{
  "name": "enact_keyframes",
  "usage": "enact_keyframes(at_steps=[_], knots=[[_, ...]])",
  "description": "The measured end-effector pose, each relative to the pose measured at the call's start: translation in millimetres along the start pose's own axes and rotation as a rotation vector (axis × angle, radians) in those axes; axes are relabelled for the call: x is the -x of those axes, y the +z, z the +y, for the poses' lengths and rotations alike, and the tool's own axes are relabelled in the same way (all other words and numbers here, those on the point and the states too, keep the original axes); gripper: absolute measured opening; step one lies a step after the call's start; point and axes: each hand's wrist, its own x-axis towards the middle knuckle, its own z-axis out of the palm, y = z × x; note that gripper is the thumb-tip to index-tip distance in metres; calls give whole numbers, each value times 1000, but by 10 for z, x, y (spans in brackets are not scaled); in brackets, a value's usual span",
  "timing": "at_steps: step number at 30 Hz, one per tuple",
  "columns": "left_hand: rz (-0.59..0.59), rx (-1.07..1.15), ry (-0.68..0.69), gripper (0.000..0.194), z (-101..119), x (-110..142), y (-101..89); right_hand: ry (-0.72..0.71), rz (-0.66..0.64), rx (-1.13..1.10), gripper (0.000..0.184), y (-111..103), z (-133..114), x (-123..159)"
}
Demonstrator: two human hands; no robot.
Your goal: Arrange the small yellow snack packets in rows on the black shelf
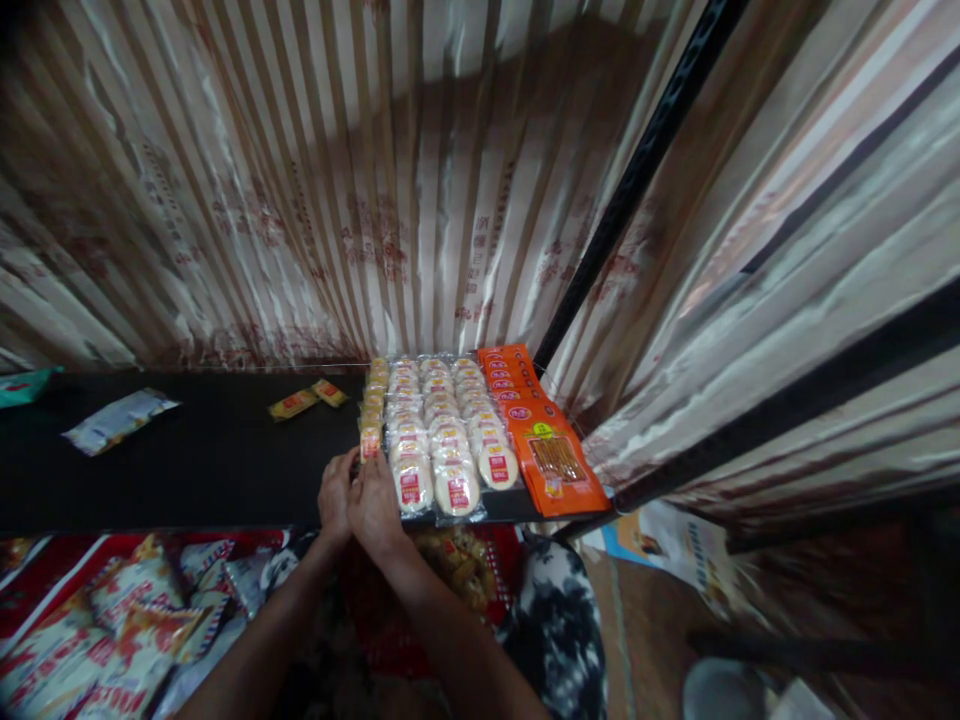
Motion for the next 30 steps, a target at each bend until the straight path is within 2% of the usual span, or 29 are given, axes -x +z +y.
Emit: enact_keyframes(at_steps=[3,9,15,23,30], knots=[[6,-8,4,35,16,8,-4,29,-11,15,45,33,28,19],[29,7,29,33,-9,26,6,-30,3,36,48,73,61,90],[99,39,94,35,-78,39,44,-74,-63,65,46,-50,-42,111],[102,39,96,38,-116,30,71,-35,-122,96,41,-181,-170,114],[52,-1,115,42,-82,35,44,-68,-50,30,38,-107,-65,150]])
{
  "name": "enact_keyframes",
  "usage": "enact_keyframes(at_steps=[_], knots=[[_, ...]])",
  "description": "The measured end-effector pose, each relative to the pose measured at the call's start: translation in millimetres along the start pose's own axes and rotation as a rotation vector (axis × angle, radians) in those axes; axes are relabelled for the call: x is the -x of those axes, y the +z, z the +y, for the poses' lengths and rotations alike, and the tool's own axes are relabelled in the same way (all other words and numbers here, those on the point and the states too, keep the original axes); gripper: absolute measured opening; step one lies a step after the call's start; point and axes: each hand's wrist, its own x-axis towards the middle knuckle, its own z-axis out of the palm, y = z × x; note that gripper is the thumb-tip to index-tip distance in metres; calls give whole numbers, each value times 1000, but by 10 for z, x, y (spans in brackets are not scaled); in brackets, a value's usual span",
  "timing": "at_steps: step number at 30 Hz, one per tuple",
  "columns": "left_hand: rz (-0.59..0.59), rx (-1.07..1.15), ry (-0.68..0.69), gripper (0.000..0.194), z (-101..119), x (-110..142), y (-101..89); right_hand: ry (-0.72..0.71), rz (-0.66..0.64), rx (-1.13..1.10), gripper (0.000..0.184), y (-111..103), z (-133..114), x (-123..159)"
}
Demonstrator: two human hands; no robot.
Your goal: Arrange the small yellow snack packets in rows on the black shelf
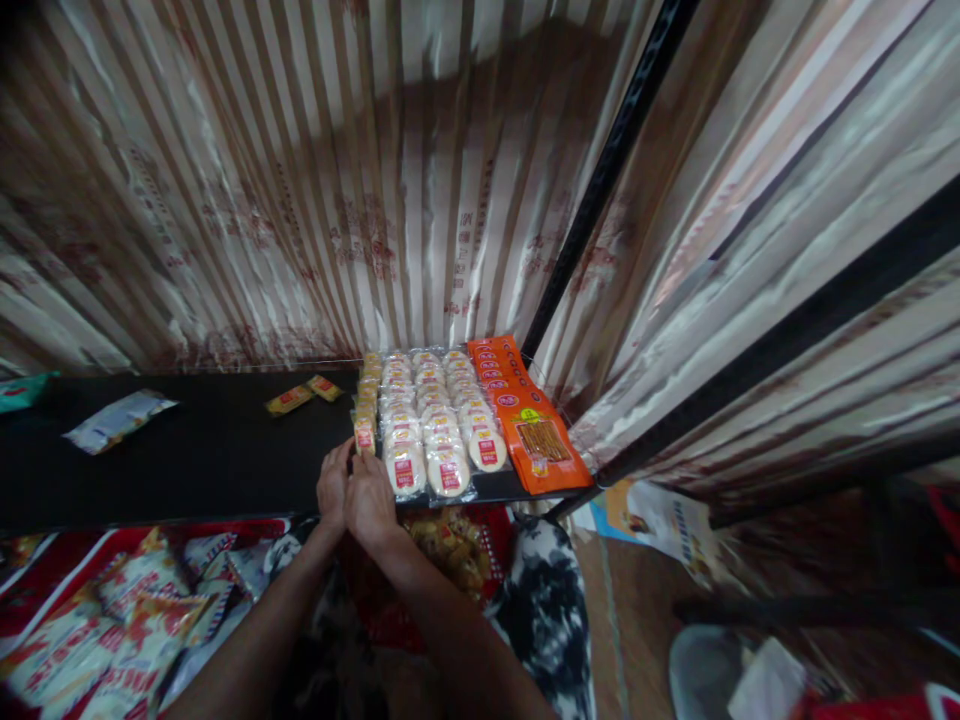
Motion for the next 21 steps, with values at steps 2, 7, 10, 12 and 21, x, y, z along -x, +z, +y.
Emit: enact_keyframes(at_steps=[2,7,10,12,21], knots=[[-27,-2,-5,43,11,0,-13,15,7,-5,37,32,27,8],[-30,-9,0,45,-1,0,-7,19,-33,14,36,28,40,6],[-19,-15,-1,45,-18,-3,11,15,-47,6,36,11,25,-6],[-6,-16,7,44,-31,-3,21,17,-47,23,36,2,4,-9],[174,-8,54,33,-132,38,62,5,-66,35,35,-86,-147,73]])
